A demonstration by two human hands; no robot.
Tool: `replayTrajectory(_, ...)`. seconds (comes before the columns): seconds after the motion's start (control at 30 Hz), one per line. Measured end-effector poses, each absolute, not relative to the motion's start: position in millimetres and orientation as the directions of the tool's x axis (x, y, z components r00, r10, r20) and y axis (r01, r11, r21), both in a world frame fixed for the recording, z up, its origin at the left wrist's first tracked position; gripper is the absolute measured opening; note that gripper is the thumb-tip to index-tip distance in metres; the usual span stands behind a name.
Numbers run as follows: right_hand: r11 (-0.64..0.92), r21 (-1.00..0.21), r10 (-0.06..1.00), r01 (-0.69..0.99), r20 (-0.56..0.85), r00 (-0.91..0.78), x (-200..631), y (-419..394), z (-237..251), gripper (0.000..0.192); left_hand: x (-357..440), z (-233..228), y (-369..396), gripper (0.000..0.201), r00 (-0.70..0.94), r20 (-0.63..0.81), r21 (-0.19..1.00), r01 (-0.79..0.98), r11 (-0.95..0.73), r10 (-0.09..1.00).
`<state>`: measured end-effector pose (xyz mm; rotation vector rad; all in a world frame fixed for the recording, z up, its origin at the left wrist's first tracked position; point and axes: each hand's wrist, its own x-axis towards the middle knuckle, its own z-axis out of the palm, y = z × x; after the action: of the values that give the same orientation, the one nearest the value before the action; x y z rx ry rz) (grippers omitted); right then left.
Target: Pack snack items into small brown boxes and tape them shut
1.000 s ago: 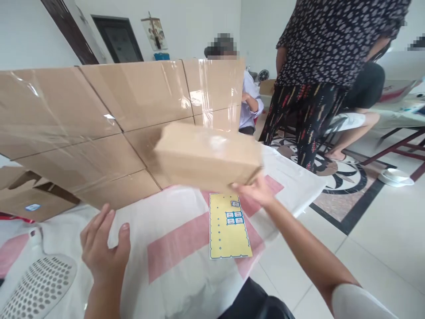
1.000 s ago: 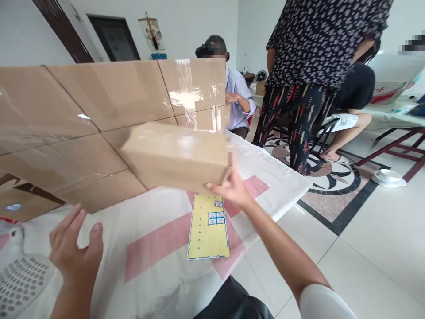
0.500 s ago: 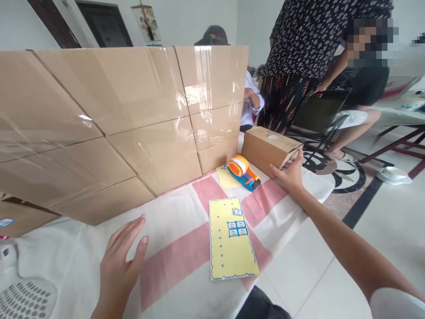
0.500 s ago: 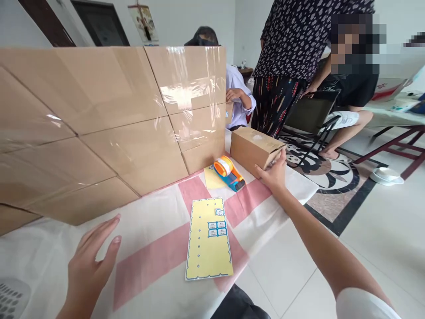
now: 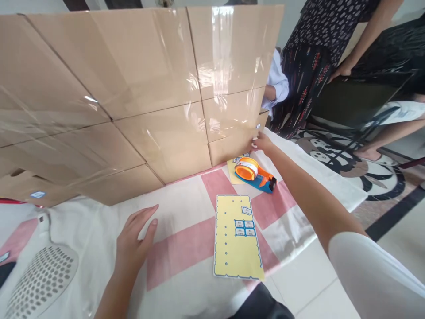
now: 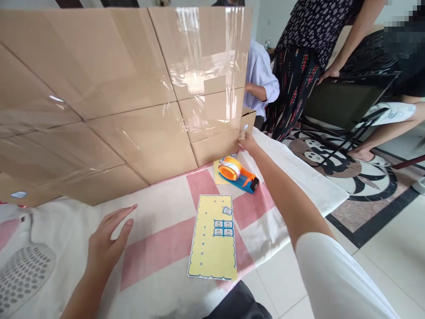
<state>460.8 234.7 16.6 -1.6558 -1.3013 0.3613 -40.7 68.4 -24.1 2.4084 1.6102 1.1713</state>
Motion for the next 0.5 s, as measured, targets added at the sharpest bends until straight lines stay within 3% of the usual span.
replayTrajectory(0.1, -0.051, -0.86, 0.875, 0.508, 0.207, 0.438, 456, 191, 11, 0.06, -41, -21, 64, 0.028, 0.156, 0.574, 0.423, 0.783, -0.455, 0.803)
replayTrajectory(0.17, -0.043, -0.86, 0.868, 0.508, 0.22, 0.445, 455, 138, 5, 0.047, -43, -19, 62, 0.023, 0.095, 0.601, 0.456, 0.774, -0.438, 0.794)
replayTrajectory(0.3, 0.042, -0.668, 0.877, 0.743, 0.381, 0.292, 440, 8, -14, 0.024, -62, -14, 69, 0.02, -0.101, 0.556, 0.574, 0.765, -0.292, 0.825)
replayTrajectory(0.4, 0.227, -0.512, 0.85, 0.829, 0.52, 0.088, 415, -68, -39, 0.024, -96, -2, 95, 0.029, -0.157, 0.544, 0.491, 0.856, -0.161, 0.825)
replayTrajectory(0.5, 0.305, -0.435, 0.842, 0.847, 0.539, -0.027, 394, -102, -68, 0.025, -147, 22, 138, 0.046, -0.191, 0.588, 0.382, 0.922, -0.062, 0.786)
